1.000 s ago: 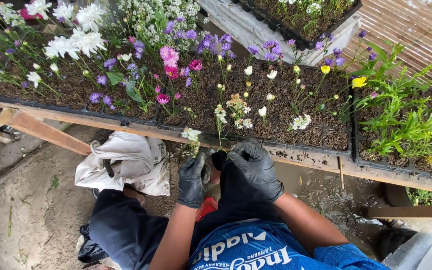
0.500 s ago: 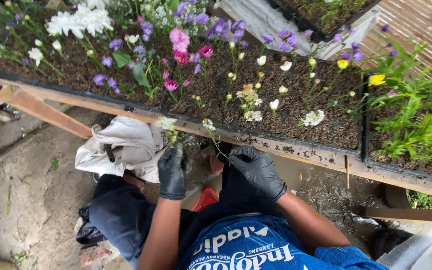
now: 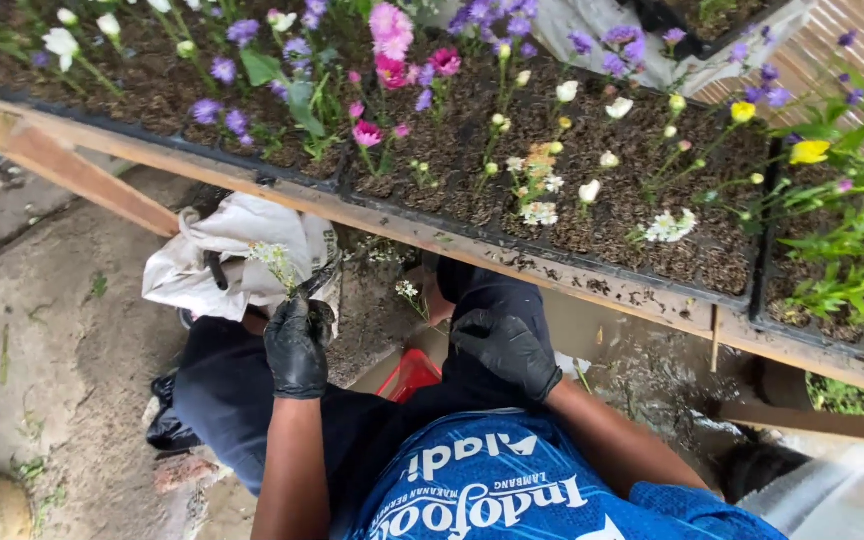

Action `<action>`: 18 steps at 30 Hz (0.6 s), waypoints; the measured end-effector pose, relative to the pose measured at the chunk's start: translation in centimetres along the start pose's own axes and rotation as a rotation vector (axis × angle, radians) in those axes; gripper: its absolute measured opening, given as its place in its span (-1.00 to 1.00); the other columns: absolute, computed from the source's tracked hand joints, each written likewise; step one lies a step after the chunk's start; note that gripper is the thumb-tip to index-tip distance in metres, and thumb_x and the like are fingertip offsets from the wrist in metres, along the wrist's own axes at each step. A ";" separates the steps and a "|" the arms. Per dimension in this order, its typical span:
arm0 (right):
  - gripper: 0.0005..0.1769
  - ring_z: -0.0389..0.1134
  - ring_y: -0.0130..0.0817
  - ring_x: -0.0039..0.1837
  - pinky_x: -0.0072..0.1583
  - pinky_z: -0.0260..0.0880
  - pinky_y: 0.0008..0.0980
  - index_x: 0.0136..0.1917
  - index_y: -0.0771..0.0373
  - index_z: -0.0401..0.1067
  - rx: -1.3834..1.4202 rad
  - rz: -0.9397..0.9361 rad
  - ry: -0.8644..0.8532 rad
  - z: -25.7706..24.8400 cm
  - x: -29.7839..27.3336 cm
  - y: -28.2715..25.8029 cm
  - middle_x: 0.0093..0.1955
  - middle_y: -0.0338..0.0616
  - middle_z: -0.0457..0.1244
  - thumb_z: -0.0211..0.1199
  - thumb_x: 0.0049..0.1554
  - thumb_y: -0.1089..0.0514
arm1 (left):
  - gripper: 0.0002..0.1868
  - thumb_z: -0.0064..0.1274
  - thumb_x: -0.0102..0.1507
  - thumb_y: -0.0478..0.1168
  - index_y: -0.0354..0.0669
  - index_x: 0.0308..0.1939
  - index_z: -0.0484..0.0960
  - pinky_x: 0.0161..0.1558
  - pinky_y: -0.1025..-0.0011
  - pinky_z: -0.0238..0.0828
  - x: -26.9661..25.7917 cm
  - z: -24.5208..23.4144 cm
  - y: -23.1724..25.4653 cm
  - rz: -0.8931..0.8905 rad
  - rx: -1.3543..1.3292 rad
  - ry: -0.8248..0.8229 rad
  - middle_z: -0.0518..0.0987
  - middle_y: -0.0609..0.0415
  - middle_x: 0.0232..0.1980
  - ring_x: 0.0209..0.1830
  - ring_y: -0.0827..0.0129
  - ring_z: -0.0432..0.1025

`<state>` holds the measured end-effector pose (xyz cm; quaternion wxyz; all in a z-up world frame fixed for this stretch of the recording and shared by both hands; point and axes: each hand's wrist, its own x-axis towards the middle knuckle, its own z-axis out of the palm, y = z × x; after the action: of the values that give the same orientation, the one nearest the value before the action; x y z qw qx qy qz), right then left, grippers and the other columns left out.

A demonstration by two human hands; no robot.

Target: Planting small white flowers into a seedling tray already containing other plants.

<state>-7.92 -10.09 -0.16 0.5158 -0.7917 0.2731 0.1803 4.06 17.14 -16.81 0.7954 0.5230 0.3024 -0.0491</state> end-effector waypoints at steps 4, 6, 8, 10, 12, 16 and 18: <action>-0.68 0.43 -0.14 0.30 0.33 0.43 -0.21 0.08 -0.02 0.64 0.062 0.049 -0.001 -0.1 0.7 2.5 0.14 -0.12 0.46 0.44 0.07 -0.07 | -0.83 0.25 0.28 -0.20 -0.15 -0.18 0.58 -0.46 0.35 0.66 -0.6 1.2 -1.7 -0.028 -0.056 -0.006 0.61 -0.12 -0.33 -0.43 0.17 0.61; -0.68 0.42 -0.13 0.31 0.33 0.43 -0.20 0.10 -0.02 0.64 0.060 0.055 0.000 -0.5 0.4 3.3 0.14 -0.10 0.46 0.43 0.07 -0.05 | -0.78 0.28 0.26 -0.21 -0.20 -0.16 0.56 -0.49 0.33 0.64 -2.2 2.7 -0.9 -0.033 -0.070 -0.020 0.60 -0.15 -0.35 -0.47 0.14 0.60; -0.69 0.42 0.01 0.30 0.31 0.43 -0.13 0.12 0.05 0.63 0.134 0.052 0.029 -0.8 0.2 4.2 0.14 0.03 0.45 0.42 0.11 -0.02 | -0.85 0.23 0.27 -0.24 -0.19 -0.18 0.59 -0.53 0.34 0.64 -4.0 4.4 0.5 -0.054 -0.016 -0.090 0.63 -0.17 -0.31 -0.43 0.13 0.61; -0.71 0.46 -0.01 0.21 0.22 0.48 -0.22 0.12 0.01 0.64 0.163 0.058 0.033 -1.1 0.7 5.9 0.13 0.03 0.45 0.43 0.11 -0.01 | -0.86 0.23 0.28 -0.27 -0.21 -0.17 0.59 -0.53 0.31 0.63 -3.6 4.5 -0.3 -0.062 -0.017 -0.133 0.63 -0.22 -0.30 -0.44 0.08 0.60; -0.72 0.50 -0.03 0.13 0.13 0.52 -0.30 0.12 -0.03 0.66 0.191 0.059 0.032 -1.7 0.8 6.8 0.11 0.04 0.46 0.43 0.12 0.00 | -0.86 0.24 0.28 -0.29 -0.24 -0.17 0.60 -0.53 0.28 0.63 -4.8 5.5 0.1 -0.065 -0.021 -0.172 0.63 -0.27 -0.28 -0.46 0.04 0.59; -0.69 0.48 -0.15 0.01 0.07 0.52 -0.29 0.14 0.07 0.63 0.263 0.070 0.006 -2.4 1.2 8.3 0.12 0.09 0.44 0.42 0.10 0.07 | -0.80 0.27 0.26 -0.27 -0.24 -0.14 0.58 -0.43 0.34 0.59 -6.5 6.6 0.3 -0.058 0.060 -0.126 0.61 -0.19 -0.28 -0.41 0.17 0.57; -0.68 0.48 -0.17 -0.03 0.04 0.53 -0.29 0.14 0.08 0.63 0.254 0.064 0.010 -2.6 2.2 10.3 0.11 0.08 0.44 0.42 0.09 0.09 | -0.83 0.28 0.25 -0.30 -0.24 -0.19 0.59 -0.47 0.30 0.60 -6.1 6.4 -0.2 -0.053 0.061 -0.162 0.61 -0.23 -0.27 -0.42 0.11 0.58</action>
<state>-12.56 -16.29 -7.81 0.6047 -0.7116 0.3216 0.1567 1.78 10.06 -12.02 0.7993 0.5332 0.2489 -0.1214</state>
